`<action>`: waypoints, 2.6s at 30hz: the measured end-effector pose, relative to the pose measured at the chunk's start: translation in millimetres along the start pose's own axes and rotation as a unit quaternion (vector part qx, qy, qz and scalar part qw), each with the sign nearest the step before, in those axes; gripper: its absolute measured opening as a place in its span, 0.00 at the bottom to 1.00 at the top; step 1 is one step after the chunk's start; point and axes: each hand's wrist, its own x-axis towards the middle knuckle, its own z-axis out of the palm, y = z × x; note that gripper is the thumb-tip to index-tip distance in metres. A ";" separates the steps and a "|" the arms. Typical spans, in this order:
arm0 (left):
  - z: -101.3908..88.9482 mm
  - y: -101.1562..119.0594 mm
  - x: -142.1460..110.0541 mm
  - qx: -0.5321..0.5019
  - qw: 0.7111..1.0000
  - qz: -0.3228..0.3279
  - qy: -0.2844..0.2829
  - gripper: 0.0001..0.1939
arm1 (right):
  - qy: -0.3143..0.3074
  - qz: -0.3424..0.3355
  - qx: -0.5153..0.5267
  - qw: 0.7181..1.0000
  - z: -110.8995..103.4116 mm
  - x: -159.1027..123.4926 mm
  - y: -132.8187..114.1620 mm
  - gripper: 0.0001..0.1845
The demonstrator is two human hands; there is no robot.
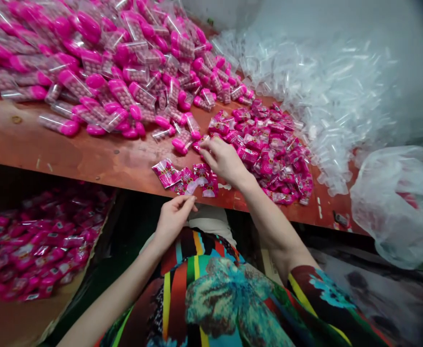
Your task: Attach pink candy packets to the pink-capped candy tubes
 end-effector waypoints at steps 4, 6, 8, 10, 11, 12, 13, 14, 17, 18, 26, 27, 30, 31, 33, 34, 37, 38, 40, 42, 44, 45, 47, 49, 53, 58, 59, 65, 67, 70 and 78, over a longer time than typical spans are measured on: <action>-5.2 -6.2 1.2 0.007 0.999 0.015 0.030 0.15 | 0.003 0.074 0.008 0.997 24.9 -86.2 -6.0 0.19; -2.3 -7.4 1.5 0.012 0.999 0.017 0.029 0.15 | 0.009 0.078 -0.049 0.996 45.6 -118.8 -9.0 0.24; 3.8 -7.2 1.4 0.021 0.999 0.019 0.025 0.14 | 0.019 0.080 -0.101 0.991 64.8 -139.9 -11.0 0.27; 11.9 -6.0 1.3 0.035 0.999 0.027 0.021 0.13 | 0.036 0.082 -0.125 0.988 79.1 -150.7 -10.7 0.25; 16.2 -5.4 1.5 0.043 0.998 0.036 0.018 0.13 | 0.045 0.081 -0.127 0.988 84.0 -153.3 -9.8 0.24; 20.5 -5.0 2.0 0.049 0.998 0.047 0.015 0.12 | 0.054 0.080 -0.126 0.987 87.5 -154.9 -8.6 0.22; 24.5 -4.8 2.7 0.055 0.997 0.058 0.011 0.12 | 0.061 0.077 -0.125 0.987 89.9 -155.7 -7.2 0.22; 28.1 -4.9 3.8 0.060 0.996 0.067 0.008 0.12 | 0.068 0.073 -0.124 0.987 91.4 -156.2 -5.9 0.21; 35.0 -6.6 7.8 0.081 0.994 0.073 -0.004 0.12 | 0.093 0.060 -0.115 0.987 92.4 -156.9 -2.8 0.19; 36.0 -7.0 9.1 0.087 0.994 0.069 -0.009 0.13 | 0.101 0.057 -0.107 0.987 92.2 -156.9 -2.2 0.18; 33.9 -6.4 6.8 0.038 0.999 0.011 -0.011 0.15 | 0.168 0.083 0.026 0.982 89.2 -152.7 1.2 0.12; 33.7 -6.0 5.5 0.013 1.000 0.001 -0.007 0.16 | 0.177 0.084 0.037 0.980 89.0 -152.4 1.6 0.12; 33.4 -1.6 2.2 -0.058 0.998 -0.029 0.016 0.19 | 0.227 0.060 0.069 0.970 89.6 -152.4 2.6 0.13; 33.5 1.0 1.5 -0.073 0.996 -0.046 0.010 0.20 | 0.247 0.045 0.077 0.965 90.2 -152.3 2.9 0.13; 33.8 6.7 1.5 -0.102 0.990 -0.088 -0.039 0.22 | 0.277 0.011 0.083 0.957 91.8 -151.7 3.4 0.14; 34.0 9.0 2.3 -0.117 0.986 -0.104 -0.065 0.21 | 0.283 -0.003 0.079 0.956 92.5 -150.9 3.8 0.15; 35.2 11.1 8.0 -0.146 0.983 -0.093 -0.064 0.18 | 0.276 -0.014 0.044 0.960 92.6 -146.6 6.0 0.14; 35.8 10.1 10.6 -0.142 0.986 -0.079 -0.041 0.17 | 0.267 -0.004 0.031 0.963 91.9 -144.6 6.9 0.13; 37.1 6.8 15.7 -0.124 0.991 -0.054 0.005 0.17 | 0.242 0.024 0.006 0.970 89.8 -140.4 8.3 0.13; 38.0 4.3 19.1 -0.119 0.991 -0.042 0.037 0.17 | 0.211 0.043 -0.024 0.976 88.0 -136.9 8.7 0.14; 37.3 4.5 19.4 -0.132 0.989 -0.031 0.064 0.17 | 0.189 0.052 -0.058 0.979 87.1 -135.6 7.7 0.14; 36.1 5.7 18.5 -0.144 0.986 -0.023 0.076 0.17 | 0.182 0.058 -0.072 0.979 86.8 -135.8 6.7 0.14; 32.3 9.6 15.2 -0.169 0.981 -0.005 0.095 0.16 | 0.170 0.073 -0.086 0.979 85.4 -137.5 3.8 0.14; 28.0 13.7 11.6 -0.189 0.977 0.005 0.096 0.15 | 0.158 0.093 -0.072 0.980 81.9 -139.3 -0.3 0.17; 26.3 16.7 7.2 -0.209 0.977 -0.005 0.053 0.15 | 0.207 0.113 0.079 0.969 71.2 -133.1 -12.6 0.21; 34.4 16.6 5.1 -0.211 0.977 -0.015 -0.016 0.14 | 0.206 0.161 0.414 0.872 65.2 -105.3 -28.4 0.21; 34.5 17.5 5.1 -0.206 0.978 -0.018 -0.013 0.14 | 0.199 0.164 0.452 0.854 64.9 -100.4 -30.0 0.21; 22.9 27.1 12.5 -0.183 0.983 0.006 0.033 0.14 | 0.136 0.130 0.542 0.819 62.5 -88.7 -35.2 0.18; 21.0 29.6 16.6 -0.186 0.982 0.015 0.038 0.16 | 0.137 0.129 0.542 0.819 64.0 -85.9 -38.2 0.15; 21.7 33.3 23.4 -0.199 0.978 0.028 0.057 0.19 | 0.164 0.138 0.531 0.820 68.3 -78.0 -42.6 0.12; 5.9 52.7 30.7 -0.236 0.972 -0.006 0.004 0.19 | 0.188 0.071 0.348 0.916 57.2 -48.8 -45.7 0.16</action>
